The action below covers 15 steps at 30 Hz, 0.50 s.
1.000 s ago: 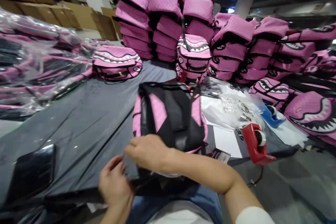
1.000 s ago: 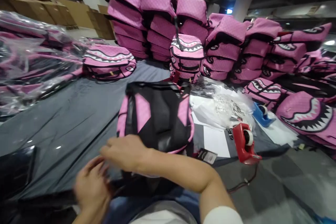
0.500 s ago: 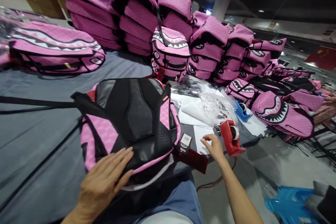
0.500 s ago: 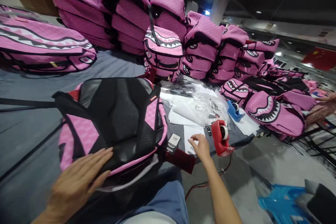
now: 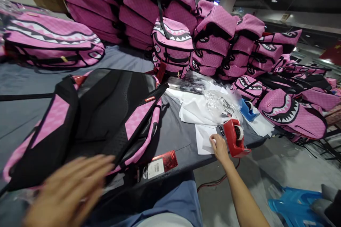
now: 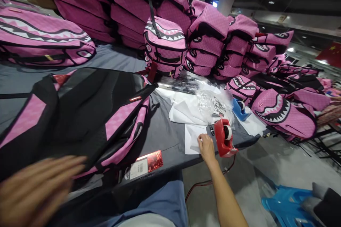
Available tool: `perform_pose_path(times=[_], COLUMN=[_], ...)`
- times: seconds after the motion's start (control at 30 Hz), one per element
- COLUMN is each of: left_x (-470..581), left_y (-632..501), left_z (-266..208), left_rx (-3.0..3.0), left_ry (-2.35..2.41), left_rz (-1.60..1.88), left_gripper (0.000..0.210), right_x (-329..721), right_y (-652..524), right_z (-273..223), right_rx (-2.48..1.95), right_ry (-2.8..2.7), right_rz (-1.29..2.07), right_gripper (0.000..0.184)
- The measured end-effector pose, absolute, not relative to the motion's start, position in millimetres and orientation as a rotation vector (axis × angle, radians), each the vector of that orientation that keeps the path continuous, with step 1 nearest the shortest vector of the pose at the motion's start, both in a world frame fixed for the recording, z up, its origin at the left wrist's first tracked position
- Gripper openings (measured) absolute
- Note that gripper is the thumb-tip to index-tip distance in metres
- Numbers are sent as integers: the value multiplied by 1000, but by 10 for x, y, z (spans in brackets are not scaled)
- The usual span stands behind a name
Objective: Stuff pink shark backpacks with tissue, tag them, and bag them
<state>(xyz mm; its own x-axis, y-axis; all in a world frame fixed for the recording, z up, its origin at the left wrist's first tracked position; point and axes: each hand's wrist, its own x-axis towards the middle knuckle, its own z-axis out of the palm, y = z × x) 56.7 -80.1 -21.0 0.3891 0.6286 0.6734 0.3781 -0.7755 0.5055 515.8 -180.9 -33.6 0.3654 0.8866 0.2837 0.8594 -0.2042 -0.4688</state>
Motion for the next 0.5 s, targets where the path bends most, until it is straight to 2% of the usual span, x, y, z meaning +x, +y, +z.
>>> perform_pose_path(times=[0.07, 0.13, 0.23, 0.27, 0.33, 0.37, 0.43, 0.5], left_x=[1105, 1631, 2235, 2364, 2502, 2517, 2473, 2388], left_y=[-1011, -1114, -1125, -1129, -1187, -1244, -1392, -1535], left_z=[-138, -69, -6, -6, -43, -73, -138, -190], left_rx=[2476, 2365, 2151, 2053, 1770, 1582, 1168, 864], left_ry=[606, 529, 468, 443, 413, 415, 442, 470], left_rz=[1227, 1158, 971, 885, 697, 616, 516, 507], left_gripper=[58, 65, 73, 69, 43, 36, 43, 52], right_x=[5042, 4839, 4486, 4401, 4327, 4334, 4385, 4397], right_y=[-1816, -1843, -1925, -1962, -2044, -2086, -2166, -2228], right_z=[-106, 144, 494, 595, 759, 813, 842, 747], right_rx=[-2060, -2028, -1897, -1846, -1788, -1772, -1722, -1640], right_ry=[-1544, -1653, -1893, -1920, -1826, -1731, -1551, -1429], right_rz=[-72, -49, 403, 587, 858, 937, 1058, 1205], right_gripper=[29, 30, 26, 25, 26, 33, 54, 65])
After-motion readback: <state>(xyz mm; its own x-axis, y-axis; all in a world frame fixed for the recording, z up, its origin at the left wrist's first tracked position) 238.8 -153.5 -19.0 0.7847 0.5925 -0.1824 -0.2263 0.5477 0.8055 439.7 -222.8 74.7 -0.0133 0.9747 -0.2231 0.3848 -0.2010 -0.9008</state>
